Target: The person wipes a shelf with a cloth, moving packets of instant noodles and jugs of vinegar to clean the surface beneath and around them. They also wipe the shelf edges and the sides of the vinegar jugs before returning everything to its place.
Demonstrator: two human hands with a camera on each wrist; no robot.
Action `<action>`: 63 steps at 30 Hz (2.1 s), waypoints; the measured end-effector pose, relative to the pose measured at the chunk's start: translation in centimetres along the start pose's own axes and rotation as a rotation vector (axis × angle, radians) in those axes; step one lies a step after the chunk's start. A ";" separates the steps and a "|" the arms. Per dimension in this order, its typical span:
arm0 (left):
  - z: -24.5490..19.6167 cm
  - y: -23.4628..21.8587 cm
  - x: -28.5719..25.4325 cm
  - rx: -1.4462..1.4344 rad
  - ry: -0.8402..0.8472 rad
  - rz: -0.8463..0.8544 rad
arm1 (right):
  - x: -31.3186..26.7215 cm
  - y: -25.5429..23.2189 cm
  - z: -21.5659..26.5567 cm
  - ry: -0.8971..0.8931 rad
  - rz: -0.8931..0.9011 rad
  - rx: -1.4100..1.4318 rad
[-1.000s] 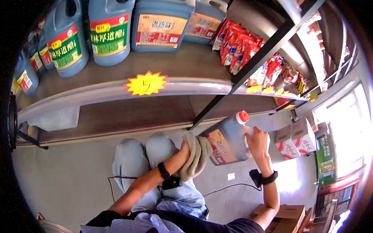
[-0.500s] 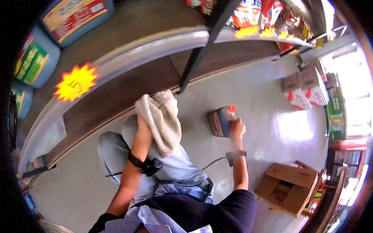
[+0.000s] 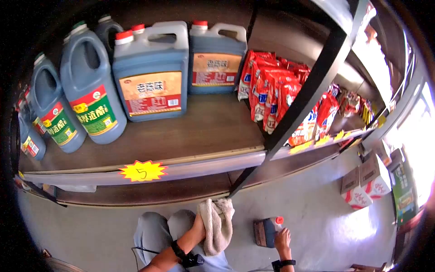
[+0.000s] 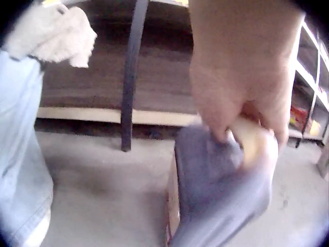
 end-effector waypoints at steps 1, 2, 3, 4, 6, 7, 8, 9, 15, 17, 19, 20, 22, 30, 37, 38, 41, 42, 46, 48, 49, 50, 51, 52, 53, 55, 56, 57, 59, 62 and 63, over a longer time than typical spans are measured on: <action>0.1 0.1 0.0 -0.046 -0.036 0.001 | -0.5 -0.6 -0.1 -0.014 -0.019 0.007; -0.1 0.5 -0.1 -0.055 -0.026 0.019 | -1.6 -1.8 0.6 -0.225 -0.123 -0.182; -0.6 0.8 -0.4 -0.043 0.009 -0.010 | -3.3 -3.3 1.4 -0.429 -0.230 -0.378; -1.0 0.9 -0.6 -0.034 0.043 -0.040 | -4.8 -5.9 4.1 -0.551 0.085 -0.482; -1.2 1.2 -0.5 -0.112 0.066 0.035 | -10.6 -15.8 13.1 -0.827 0.414 -0.368; -1.2 1.2 -0.6 -0.173 0.075 0.091 | -14.4 -20.8 17.4 -0.982 0.427 -0.151; -0.6 0.1 -0.3 -0.129 0.055 0.008 | -17.1 -25.0 20.9 -1.097 0.360 0.024; -0.7 0.0 -0.3 -0.135 0.058 0.017 | -19.5 -28.8 24.2 -1.204 0.290 0.203; -2.5 0.1 0.9 -0.236 0.170 0.345 | -25.5 -38.7 42.4 -1.539 -0.358 0.722; -4.2 0.3 -0.2 -0.159 0.217 0.176 | -26.6 -40.0 48.3 -1.610 -0.390 0.871; -4.4 -0.2 -0.2 -0.222 0.174 0.219 | -26.6 -40.2 53.9 -1.510 -0.497 0.891; -4.6 -0.4 -0.4 -0.239 0.167 0.236 | -27.5 -39.6 55.7 -1.476 -0.664 0.729; -4.7 -0.7 -0.6 -0.282 0.146 0.256 | -27.9 -38.5 56.3 -1.410 -0.676 0.594; -5.4 -0.2 -0.9 -0.418 0.075 0.347 | -31.6 -39.2 46.2 -1.545 -0.646 0.249; -5.7 0.1 -1.3 -0.403 0.090 0.376 | -32.0 -31.8 34.9 -1.600 -0.824 0.345; -5.7 0.1 -1.3 -0.397 0.092 0.375 | -32.3 -31.8 33.9 -1.592 -0.829 0.414; -5.7 -0.4 -2.0 -0.408 0.095 0.352 | -33.3 -32.1 31.0 -1.473 -0.897 0.457; -5.6 -0.7 -2.1 -0.414 0.088 0.343 | -33.1 -31.9 29.9 -1.454 -0.918 0.455; -5.0 -1.3 -2.7 -0.418 0.058 0.324 | -33.1 -30.5 25.6 -1.401 -1.009 0.477; -4.3 -1.5 -2.9 -0.423 0.034 0.321 | -33.4 -30.1 23.3 -1.378 -1.019 0.426; -3.9 -1.6 -3.2 -0.422 0.022 0.319 | -33.8 -29.7 22.6 -1.336 -1.073 0.481; -3.5 -1.5 -3.3 -0.422 0.009 0.320 | -34.1 -29.3 21.4 -1.335 -1.086 0.463; -3.1 -1.4 -3.4 -0.415 -0.001 0.317 | -34.3 -28.8 20.2 -1.331 -1.100 0.444; -2.6 -1.5 -3.8 -0.410 -0.012 0.313 | -34.3 -28.6 18.8 -1.290 -1.109 0.509; -2.1 -1.4 -3.9 -0.413 -0.032 0.314 | -34.3 -28.4 17.4 -1.248 -1.114 0.571; -1.0 -1.6 -4.6 -0.418 -0.066 0.302 | -33.9 -28.3 14.3 -0.969 -1.100 0.680; -0.6 -1.9 -4.8 -0.421 -0.079 0.291 | -34.5 -27.8 13.3 -1.006 -1.100 0.609; 0.1 -2.2 -5.2 -0.440 -0.104 0.281 | -34.9 -27.4 12.5 -1.055 -1.092 0.539; 1.0 -3.0 -5.9 -0.482 -0.148 0.262 | -34.5 -26.8 11.0 -1.127 -0.952 0.460; 2.6 -4.4 -7.1 -0.597 -0.257 0.210 | -30.8 -26.9 9.3 -0.823 -0.909 0.517; 2.9 -5.1 -7.5 -0.688 -0.304 0.177 | -29.0 -26.7 8.9 -0.616 -0.748 0.521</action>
Point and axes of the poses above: each hand's wrist, its own x-axis towards the middle knuckle, its own y-axis out of the palm, z = x × y, the point moved 5 cm from there along x, towards the middle knuckle, and after that the axes turned 13 degrees about y, right-handed, at the moved point
